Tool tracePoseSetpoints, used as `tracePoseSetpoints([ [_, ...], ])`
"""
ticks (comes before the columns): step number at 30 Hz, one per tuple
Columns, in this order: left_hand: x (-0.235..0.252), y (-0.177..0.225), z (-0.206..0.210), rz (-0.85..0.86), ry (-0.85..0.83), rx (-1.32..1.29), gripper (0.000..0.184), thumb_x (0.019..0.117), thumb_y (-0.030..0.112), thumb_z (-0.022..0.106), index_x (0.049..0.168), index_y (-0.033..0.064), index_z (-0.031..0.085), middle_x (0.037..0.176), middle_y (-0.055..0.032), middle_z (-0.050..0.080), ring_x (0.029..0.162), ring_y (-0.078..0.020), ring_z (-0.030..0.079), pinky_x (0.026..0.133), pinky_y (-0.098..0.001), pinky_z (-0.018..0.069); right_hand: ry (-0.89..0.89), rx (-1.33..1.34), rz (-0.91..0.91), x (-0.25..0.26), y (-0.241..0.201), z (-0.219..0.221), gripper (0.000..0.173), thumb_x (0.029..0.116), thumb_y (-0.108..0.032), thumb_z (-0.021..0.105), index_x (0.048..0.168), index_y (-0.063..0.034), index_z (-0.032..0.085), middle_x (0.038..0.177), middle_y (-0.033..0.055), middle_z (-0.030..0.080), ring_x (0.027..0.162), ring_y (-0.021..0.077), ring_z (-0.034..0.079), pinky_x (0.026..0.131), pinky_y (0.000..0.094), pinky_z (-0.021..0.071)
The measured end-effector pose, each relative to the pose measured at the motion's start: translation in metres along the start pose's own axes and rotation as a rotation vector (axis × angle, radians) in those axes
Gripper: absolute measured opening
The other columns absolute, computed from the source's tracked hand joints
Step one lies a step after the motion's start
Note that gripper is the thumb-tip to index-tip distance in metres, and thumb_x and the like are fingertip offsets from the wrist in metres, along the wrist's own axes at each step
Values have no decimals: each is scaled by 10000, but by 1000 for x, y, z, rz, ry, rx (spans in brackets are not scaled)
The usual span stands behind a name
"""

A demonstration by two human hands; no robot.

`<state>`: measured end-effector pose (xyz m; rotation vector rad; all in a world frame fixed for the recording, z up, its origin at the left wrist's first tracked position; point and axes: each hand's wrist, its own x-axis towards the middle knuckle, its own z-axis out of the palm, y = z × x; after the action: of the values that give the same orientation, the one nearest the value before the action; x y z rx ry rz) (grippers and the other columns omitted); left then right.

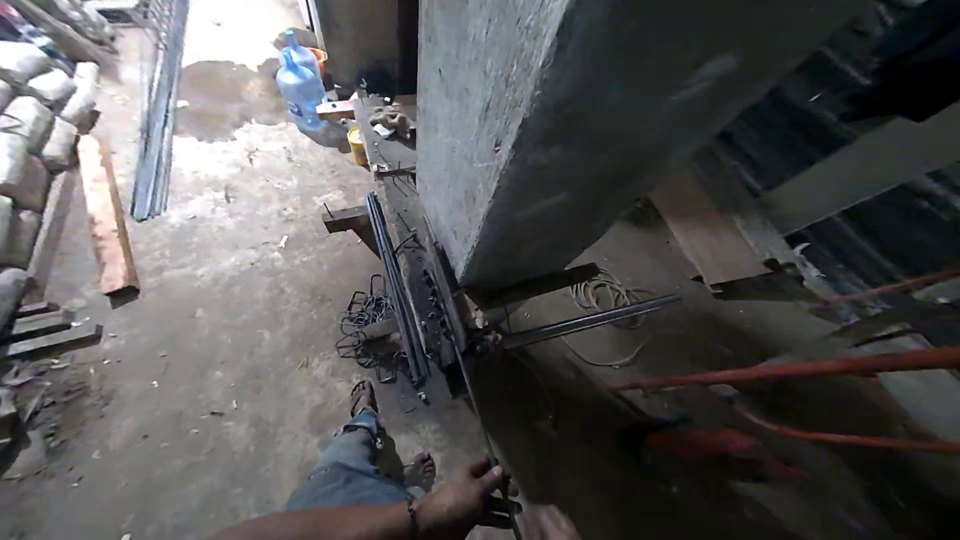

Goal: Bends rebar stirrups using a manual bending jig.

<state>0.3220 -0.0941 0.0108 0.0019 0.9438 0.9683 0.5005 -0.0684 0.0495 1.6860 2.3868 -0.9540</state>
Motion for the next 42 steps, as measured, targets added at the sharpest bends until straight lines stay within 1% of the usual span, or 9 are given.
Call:
tracePoseSetpoints([
  [4,7,2,0,43,46,-14,295,1123,219,413,1314,14,504,1065,-140,688,910,-279,737,838,-453,634,314,60,-63,91,29,-48,280,1015,-143,625,1186,66,698,1102,266,709,1040,428,692,959,582,538],
  [10,6,-3,-4,70,41,-9,271,1120,211,419,1283,19,518,1041,-131,675,901,-279,731,835,-457,635,326,-266,-30,258,10,-108,725,937,-48,676,1593,-129,378,1594,301,360,1385,536,453,1068,660,449],
  [13,5,-4,2,60,77,-6,259,1122,207,410,1253,19,531,1022,-130,679,887,-279,734,829,-455,637,178,-460,-99,322,15,-105,710,905,-11,681,1560,-171,456,1661,264,264,1510,500,287,1128,716,332],
  [15,6,-5,5,60,96,0,260,1120,206,418,1246,14,540,1021,-134,688,877,-280,739,811,-450,642,83,-536,-135,340,23,-98,460,959,-134,686,1413,-128,611,1620,221,382,1531,444,280,1173,724,241],
  [21,8,-6,7,72,113,-12,260,1120,202,420,1242,9,545,994,-126,686,840,-264,739,780,-437,647,23,-566,-213,300,62,-117,410,957,-274,723,1332,-122,660,1360,206,632,1327,425,546,1165,701,279],
  [29,11,-10,10,85,147,-12,274,1124,204,407,1250,6,549,966,-131,684,826,-272,733,761,-449,643,85,-447,402,174,197,-169,603,998,-259,659,1508,-2,464,1563,297,418,1472,486,368,1188,659,306],
  [37,5,-13,-1,79,140,-28,278,1124,213,404,1255,9,542,974,-140,681,843,-283,732,777,-453,643,289,-576,230,76,322,-115,644,992,-562,554,1434,-95,585,1429,244,582,1336,456,540,1122,680,393],
  [39,3,-11,-2,76,145,-19,282,1124,213,404,1262,6,536,980,-141,678,846,-278,730,781,-448,642,551,-570,-72,68,367,-88,569,959,-478,635,1233,16,702,1136,339,687,1043,558,660,897,779,474],
  [42,-1,-10,-4,66,157,-2,268,1125,204,397,1230,2,537,961,-138,679,832,-277,730,773,-445,644,142,-265,435,33,303,-99,539,984,-207,675,1455,11,530,1454,325,523,1372,513,480,1134,701,351],
])
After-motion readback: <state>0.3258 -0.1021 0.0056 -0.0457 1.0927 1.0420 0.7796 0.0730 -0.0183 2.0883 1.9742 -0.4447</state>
